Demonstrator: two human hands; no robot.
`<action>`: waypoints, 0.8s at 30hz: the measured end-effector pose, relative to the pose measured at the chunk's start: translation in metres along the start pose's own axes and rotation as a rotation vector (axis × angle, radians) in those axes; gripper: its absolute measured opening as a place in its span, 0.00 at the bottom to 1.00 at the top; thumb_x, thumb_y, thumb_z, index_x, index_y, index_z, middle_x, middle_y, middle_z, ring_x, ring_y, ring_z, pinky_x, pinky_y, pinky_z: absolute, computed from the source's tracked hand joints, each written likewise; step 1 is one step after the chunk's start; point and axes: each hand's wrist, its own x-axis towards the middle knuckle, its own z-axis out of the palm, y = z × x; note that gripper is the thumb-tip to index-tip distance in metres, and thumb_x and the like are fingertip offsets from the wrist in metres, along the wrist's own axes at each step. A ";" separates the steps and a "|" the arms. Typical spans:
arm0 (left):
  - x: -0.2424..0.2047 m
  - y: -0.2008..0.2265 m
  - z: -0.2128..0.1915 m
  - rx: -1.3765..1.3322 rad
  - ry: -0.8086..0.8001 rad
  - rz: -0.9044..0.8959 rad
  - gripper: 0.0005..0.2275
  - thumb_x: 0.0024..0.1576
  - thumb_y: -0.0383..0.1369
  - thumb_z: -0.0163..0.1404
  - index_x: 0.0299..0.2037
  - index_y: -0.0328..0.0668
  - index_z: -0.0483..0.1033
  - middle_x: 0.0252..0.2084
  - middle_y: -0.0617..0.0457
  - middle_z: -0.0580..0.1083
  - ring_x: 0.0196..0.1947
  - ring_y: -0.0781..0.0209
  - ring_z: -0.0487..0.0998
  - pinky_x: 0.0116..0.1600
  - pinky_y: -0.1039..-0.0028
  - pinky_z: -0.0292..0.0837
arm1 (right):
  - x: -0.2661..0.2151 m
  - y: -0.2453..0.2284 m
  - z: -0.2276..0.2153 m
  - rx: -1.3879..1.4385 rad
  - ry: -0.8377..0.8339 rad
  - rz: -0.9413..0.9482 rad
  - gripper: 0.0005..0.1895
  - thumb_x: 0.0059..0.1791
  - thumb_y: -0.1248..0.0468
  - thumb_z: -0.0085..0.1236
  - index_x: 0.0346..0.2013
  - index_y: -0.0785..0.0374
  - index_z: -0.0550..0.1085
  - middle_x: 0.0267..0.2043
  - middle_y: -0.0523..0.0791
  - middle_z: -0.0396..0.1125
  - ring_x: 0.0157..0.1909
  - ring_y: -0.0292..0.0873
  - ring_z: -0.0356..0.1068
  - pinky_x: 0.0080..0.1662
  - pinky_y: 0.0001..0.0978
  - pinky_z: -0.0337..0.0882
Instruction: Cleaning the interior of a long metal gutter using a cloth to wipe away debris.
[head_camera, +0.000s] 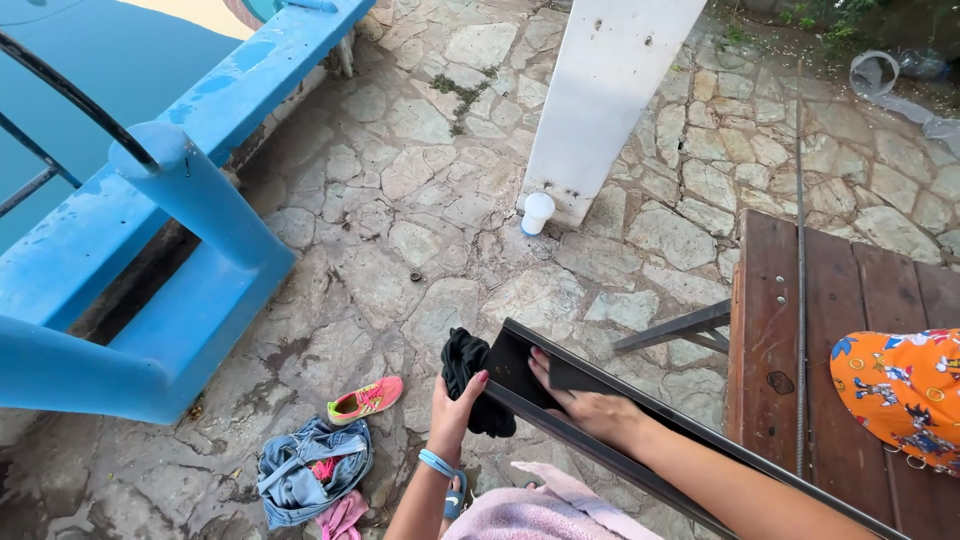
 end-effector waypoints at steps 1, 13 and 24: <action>0.000 0.000 -0.001 0.004 0.000 0.000 0.44 0.42 0.51 0.60 0.71 0.45 0.61 0.71 0.49 0.67 0.72 0.55 0.66 0.72 0.64 0.62 | 0.000 -0.001 -0.001 0.003 0.003 0.001 0.40 0.60 0.61 0.43 0.76 0.66 0.32 0.81 0.54 0.20 0.82 0.46 0.25 0.76 0.38 0.31; 0.001 -0.006 -0.001 -0.081 -0.006 0.039 0.33 0.46 0.45 0.60 0.63 0.42 0.70 0.61 0.47 0.75 0.62 0.55 0.75 0.65 0.66 0.71 | -0.005 -0.003 -0.003 0.005 0.011 -0.033 0.39 0.60 0.62 0.42 0.76 0.68 0.32 0.81 0.55 0.20 0.82 0.47 0.25 0.76 0.38 0.32; -0.004 -0.006 -0.002 -0.042 -0.015 -0.039 0.43 0.42 0.51 0.60 0.70 0.47 0.63 0.69 0.49 0.69 0.69 0.54 0.70 0.71 0.64 0.66 | -0.037 0.021 0.027 0.334 -0.248 0.243 0.43 0.53 0.73 0.32 0.78 0.46 0.30 0.83 0.39 0.14 0.82 0.41 0.13 0.74 0.59 0.27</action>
